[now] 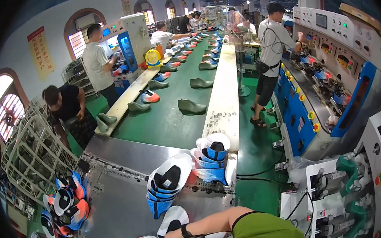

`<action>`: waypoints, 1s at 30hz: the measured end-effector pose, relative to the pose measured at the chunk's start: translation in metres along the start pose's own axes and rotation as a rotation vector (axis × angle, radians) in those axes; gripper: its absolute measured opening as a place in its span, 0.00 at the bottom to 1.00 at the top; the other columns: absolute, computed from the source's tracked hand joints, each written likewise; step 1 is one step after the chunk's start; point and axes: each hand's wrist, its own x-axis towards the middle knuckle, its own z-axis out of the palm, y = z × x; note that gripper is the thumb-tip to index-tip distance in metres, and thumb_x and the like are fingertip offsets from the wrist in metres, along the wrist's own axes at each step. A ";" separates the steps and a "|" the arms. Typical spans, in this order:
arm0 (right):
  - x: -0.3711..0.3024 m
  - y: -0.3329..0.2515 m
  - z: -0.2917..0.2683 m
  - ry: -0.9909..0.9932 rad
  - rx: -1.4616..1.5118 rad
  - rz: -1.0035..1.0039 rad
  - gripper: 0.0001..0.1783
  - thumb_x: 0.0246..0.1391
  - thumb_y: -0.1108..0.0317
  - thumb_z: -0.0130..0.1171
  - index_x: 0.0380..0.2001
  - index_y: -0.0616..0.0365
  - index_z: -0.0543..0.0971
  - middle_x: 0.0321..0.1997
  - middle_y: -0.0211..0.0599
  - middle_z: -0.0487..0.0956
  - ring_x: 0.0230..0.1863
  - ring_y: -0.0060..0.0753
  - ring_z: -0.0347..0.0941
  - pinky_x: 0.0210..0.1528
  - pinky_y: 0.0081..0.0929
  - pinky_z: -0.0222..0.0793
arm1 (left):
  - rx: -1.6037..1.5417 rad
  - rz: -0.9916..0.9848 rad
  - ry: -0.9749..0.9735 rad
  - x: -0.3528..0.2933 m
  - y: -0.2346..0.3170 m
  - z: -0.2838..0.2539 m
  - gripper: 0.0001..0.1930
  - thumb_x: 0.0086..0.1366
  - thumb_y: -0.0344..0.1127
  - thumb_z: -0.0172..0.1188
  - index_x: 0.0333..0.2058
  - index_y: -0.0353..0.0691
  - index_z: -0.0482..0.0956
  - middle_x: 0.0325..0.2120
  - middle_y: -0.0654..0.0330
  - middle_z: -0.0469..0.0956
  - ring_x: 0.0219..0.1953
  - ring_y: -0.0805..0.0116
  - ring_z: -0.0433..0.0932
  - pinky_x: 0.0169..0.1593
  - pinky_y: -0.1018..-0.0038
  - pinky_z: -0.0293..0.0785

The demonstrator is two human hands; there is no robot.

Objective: Organizing shoe upper components and loading them into an automated industrial processing machine.

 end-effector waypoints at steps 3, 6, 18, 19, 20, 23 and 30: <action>0.014 -0.021 -0.012 0.018 0.157 0.190 0.31 0.30 0.47 0.66 0.31 0.65 0.76 0.32 0.52 0.77 0.34 0.43 0.74 0.35 0.34 0.68 | -0.081 -0.076 0.111 -0.006 0.002 0.004 0.18 0.59 0.32 0.48 0.50 0.41 0.69 0.49 0.53 0.69 0.55 0.59 0.63 0.57 0.70 0.58; 0.031 -0.015 -0.003 -0.082 0.168 0.335 0.33 0.33 0.49 0.66 0.38 0.65 0.75 0.38 0.48 0.77 0.40 0.38 0.74 0.43 0.30 0.67 | -0.145 -0.355 0.020 0.008 -0.018 0.041 0.19 0.60 0.39 0.49 0.48 0.37 0.71 0.48 0.49 0.70 0.53 0.58 0.66 0.55 0.70 0.61; 0.020 -0.031 0.045 0.221 0.242 0.335 0.43 0.22 0.41 0.70 0.36 0.67 0.73 0.35 0.47 0.76 0.39 0.39 0.72 0.43 0.29 0.66 | -0.076 -0.538 0.169 -0.032 -0.050 0.057 0.28 0.50 0.48 0.60 0.43 0.30 0.70 0.40 0.39 0.70 0.45 0.45 0.69 0.49 0.61 0.65; 0.015 -0.038 0.038 0.237 0.304 0.315 0.42 0.23 0.44 0.71 0.38 0.66 0.73 0.36 0.45 0.76 0.40 0.37 0.72 0.44 0.27 0.66 | -0.076 -0.547 0.172 -0.033 -0.052 0.054 0.28 0.50 0.48 0.60 0.43 0.30 0.70 0.40 0.39 0.70 0.45 0.45 0.69 0.49 0.61 0.65; 0.012 -0.043 0.026 0.181 0.419 0.288 0.39 0.25 0.48 0.72 0.40 0.62 0.73 0.38 0.41 0.77 0.41 0.34 0.72 0.46 0.26 0.65 | -0.239 -0.544 0.150 -0.033 -0.058 0.050 0.27 0.50 0.47 0.60 0.42 0.30 0.72 0.39 0.41 0.72 0.44 0.47 0.70 0.48 0.63 0.65; 0.000 -0.052 -0.002 0.091 0.437 0.241 0.36 0.27 0.50 0.72 0.41 0.59 0.74 0.38 0.39 0.77 0.40 0.32 0.72 0.45 0.25 0.66 | -0.336 -0.465 0.192 -0.041 -0.074 0.059 0.25 0.51 0.49 0.60 0.40 0.31 0.74 0.36 0.45 0.76 0.41 0.51 0.73 0.47 0.66 0.66; -0.018 -0.078 -0.012 0.226 0.020 0.274 0.39 0.26 0.41 0.67 0.38 0.59 0.74 0.38 0.48 0.76 0.41 0.46 0.72 0.44 0.34 0.67 | -0.164 -0.400 0.264 -0.051 -0.074 0.076 0.22 0.61 0.47 0.47 0.45 0.33 0.69 0.45 0.40 0.69 0.51 0.45 0.65 0.54 0.61 0.59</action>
